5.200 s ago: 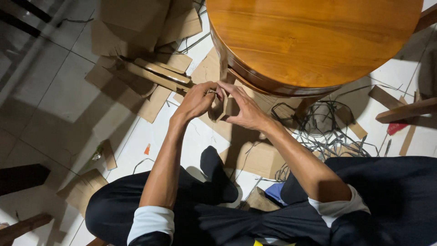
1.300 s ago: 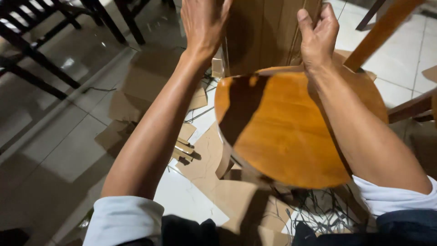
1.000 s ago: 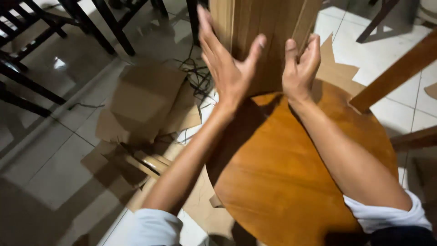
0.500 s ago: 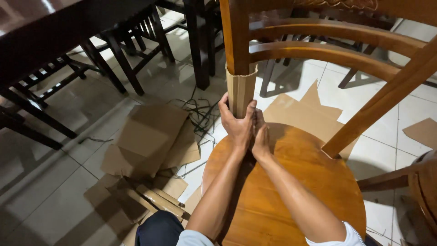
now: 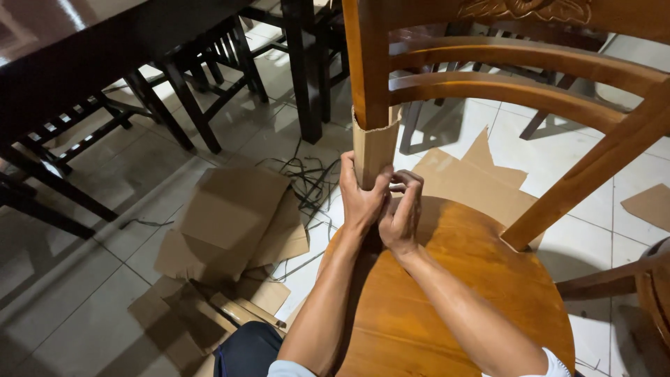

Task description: Wrapping wooden chair legs with cardboard and securing them with ties.

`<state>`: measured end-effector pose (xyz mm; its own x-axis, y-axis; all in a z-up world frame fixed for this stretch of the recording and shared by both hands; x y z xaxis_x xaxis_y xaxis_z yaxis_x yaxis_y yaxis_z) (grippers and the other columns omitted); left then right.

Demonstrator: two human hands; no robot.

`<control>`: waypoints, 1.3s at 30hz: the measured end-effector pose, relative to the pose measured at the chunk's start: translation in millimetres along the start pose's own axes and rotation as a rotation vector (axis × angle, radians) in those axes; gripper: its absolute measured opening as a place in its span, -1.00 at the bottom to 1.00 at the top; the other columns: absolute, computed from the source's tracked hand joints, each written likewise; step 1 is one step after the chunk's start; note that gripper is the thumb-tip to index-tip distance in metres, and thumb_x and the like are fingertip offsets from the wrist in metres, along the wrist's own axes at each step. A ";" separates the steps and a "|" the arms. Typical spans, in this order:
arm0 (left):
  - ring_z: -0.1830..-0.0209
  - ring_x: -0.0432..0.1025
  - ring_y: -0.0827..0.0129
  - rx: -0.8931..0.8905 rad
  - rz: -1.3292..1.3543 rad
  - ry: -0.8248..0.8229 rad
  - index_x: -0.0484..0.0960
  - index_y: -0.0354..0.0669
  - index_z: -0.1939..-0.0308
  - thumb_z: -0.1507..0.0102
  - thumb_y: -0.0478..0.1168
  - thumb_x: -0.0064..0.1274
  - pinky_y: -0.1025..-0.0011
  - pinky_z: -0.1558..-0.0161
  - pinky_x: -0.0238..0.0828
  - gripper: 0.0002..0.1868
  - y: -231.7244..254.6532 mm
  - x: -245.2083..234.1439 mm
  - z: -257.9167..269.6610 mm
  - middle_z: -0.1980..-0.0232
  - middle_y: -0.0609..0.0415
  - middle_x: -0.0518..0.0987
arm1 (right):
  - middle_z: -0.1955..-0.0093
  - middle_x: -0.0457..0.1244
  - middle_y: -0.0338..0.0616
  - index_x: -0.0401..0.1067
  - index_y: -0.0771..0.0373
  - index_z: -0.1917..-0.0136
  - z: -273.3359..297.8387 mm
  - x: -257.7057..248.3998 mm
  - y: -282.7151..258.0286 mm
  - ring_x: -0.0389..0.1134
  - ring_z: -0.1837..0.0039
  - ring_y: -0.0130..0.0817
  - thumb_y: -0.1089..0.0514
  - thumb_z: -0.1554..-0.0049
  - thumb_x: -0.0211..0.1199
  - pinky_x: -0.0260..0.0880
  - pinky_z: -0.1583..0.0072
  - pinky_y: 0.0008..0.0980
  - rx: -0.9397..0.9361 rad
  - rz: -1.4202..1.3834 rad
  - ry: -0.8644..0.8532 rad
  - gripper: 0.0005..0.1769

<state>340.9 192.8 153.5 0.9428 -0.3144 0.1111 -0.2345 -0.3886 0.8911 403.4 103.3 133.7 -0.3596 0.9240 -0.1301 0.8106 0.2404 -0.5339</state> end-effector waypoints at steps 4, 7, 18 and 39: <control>0.02 0.41 0.19 0.124 0.168 -0.006 0.45 -0.08 -0.18 -0.23 0.26 0.12 0.11 -0.05 0.38 -0.36 18.3 -11.7 -3.6 0.04 -0.08 0.50 | -0.10 0.19 0.06 0.26 0.35 -0.25 2.3 0.3 1.4 0.34 -0.08 0.04 0.26 -0.18 -0.03 0.47 -0.04 -0.12 0.035 0.028 -0.031 -0.64; 0.06 0.40 0.37 0.188 0.180 0.064 0.53 -0.13 -0.07 -0.38 0.12 0.01 0.27 -0.06 0.39 -0.58 10.8 -13.1 -1.6 0.11 0.05 0.49 | -0.01 0.25 0.18 0.30 0.35 -0.25 2.6 0.7 -1.6 0.37 -0.01 0.24 0.29 -0.18 -0.08 0.44 -0.01 0.05 0.100 0.071 -0.075 -0.63; 0.27 0.41 0.13 0.198 0.109 0.191 0.57 -0.22 0.11 -0.53 -0.08 -0.31 0.20 0.04 0.39 -0.62 -12.5 0.3 8.2 0.31 -0.14 0.45 | 0.14 0.37 0.23 0.43 0.26 -0.32 2.7 -0.9 10.2 0.43 0.03 0.26 0.27 -0.17 -0.07 0.42 0.03 0.11 0.175 0.136 -0.134 -0.51; 0.20 0.43 0.46 0.158 0.125 0.239 0.26 -0.03 -0.47 -0.37 -0.26 0.13 0.44 0.10 0.42 -0.39 -18.8 -21.9 -0.6 0.22 0.09 0.58 | 0.05 0.43 -0.18 0.50 0.12 -0.12 -28.8 31.0 -21.1 0.44 0.01 -0.38 -0.04 0.05 0.60 0.49 0.00 -0.34 0.598 -0.393 -0.198 -0.48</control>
<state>324.7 207.5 134.6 0.9288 -0.1627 0.3330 -0.3688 -0.4953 0.7866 388.4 135.4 165.0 -0.6939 0.7186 0.0459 0.2352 0.2865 -0.9287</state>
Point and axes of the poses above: each hand's wrist, its own z-axis away from the middle knuckle, its own x-axis out of the palm, y = z × x, the point moved 3 cm from there along -z, towards the middle knuckle
